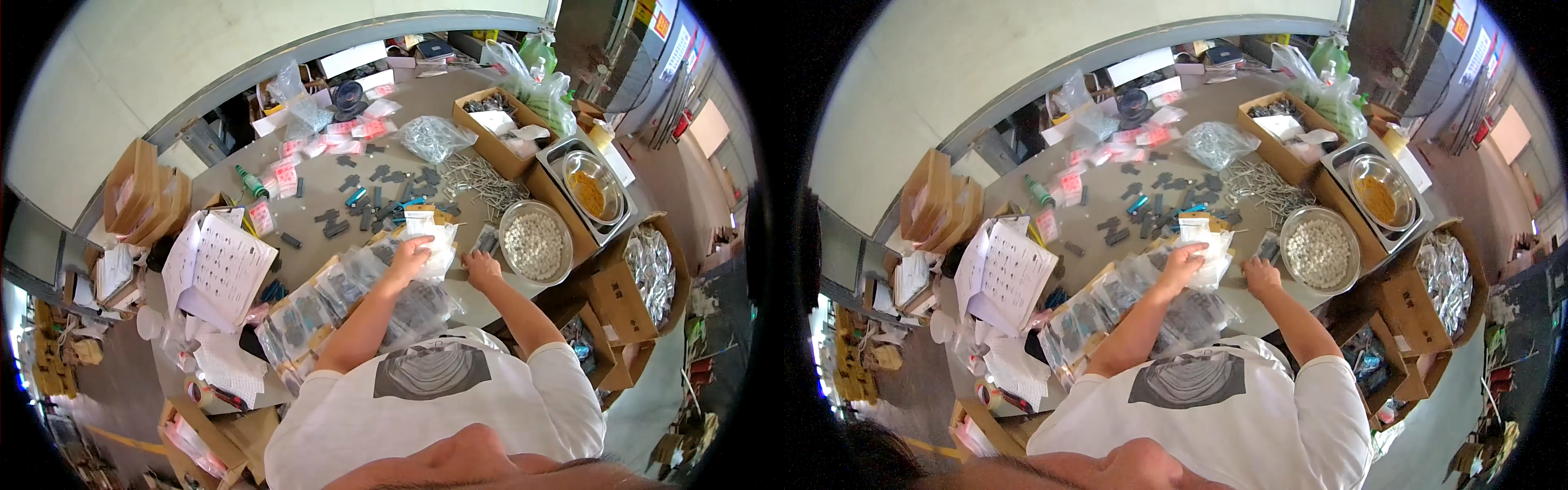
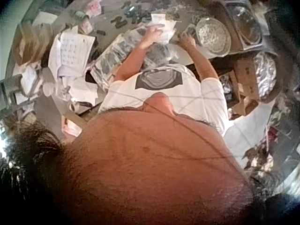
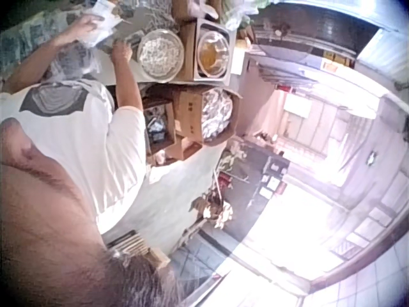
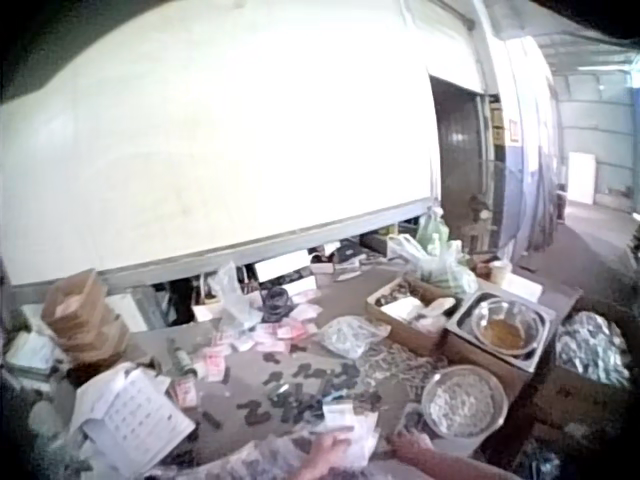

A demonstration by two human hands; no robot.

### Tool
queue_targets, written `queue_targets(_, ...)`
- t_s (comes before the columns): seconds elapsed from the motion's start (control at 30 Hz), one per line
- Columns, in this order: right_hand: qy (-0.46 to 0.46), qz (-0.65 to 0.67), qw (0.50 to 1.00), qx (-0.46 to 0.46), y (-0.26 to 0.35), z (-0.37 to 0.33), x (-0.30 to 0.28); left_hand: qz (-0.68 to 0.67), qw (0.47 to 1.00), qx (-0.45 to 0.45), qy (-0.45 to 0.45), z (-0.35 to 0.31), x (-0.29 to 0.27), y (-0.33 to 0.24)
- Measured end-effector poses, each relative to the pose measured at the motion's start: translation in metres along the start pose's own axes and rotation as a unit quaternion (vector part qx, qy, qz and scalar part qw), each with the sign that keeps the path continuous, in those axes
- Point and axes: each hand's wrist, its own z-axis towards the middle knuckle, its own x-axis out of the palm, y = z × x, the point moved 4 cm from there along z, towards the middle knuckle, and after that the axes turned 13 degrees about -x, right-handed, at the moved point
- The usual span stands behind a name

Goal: The person stands at a cluttered workbench in a warehouse, picking up small blue and black plastic components and placing them into small clear plastic bags. The person repeatedly moves between the table and a cardboard box on the floor to retrieve more components and packaging materials.

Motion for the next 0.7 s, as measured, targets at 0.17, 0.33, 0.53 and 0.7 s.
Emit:
queue_targets(0.17,0.014,-0.017,1.0,0.017,-0.019,0.005,0.028,0.07,0.993,0.067,-0.062,-0.001,0.001,-0.005)
queue_targets(0.33,-0.067,0.01,0.998,0.017,-0.017,-0.004,0.021,0.235,0.928,0.195,-0.214,-0.016,-0.003,-0.028)
queue_targets(0.53,-0.232,0.149,0.961,-0.023,0.017,0.001,-0.079,0.417,0.848,0.223,-0.24,-0.04,0.017,-0.068)
queue_targets(0.7,-0.293,0.233,0.925,-0.06,0.037,0.022,-0.116,0.38,0.871,0.288,-0.116,-0.039,0.033,-0.061)
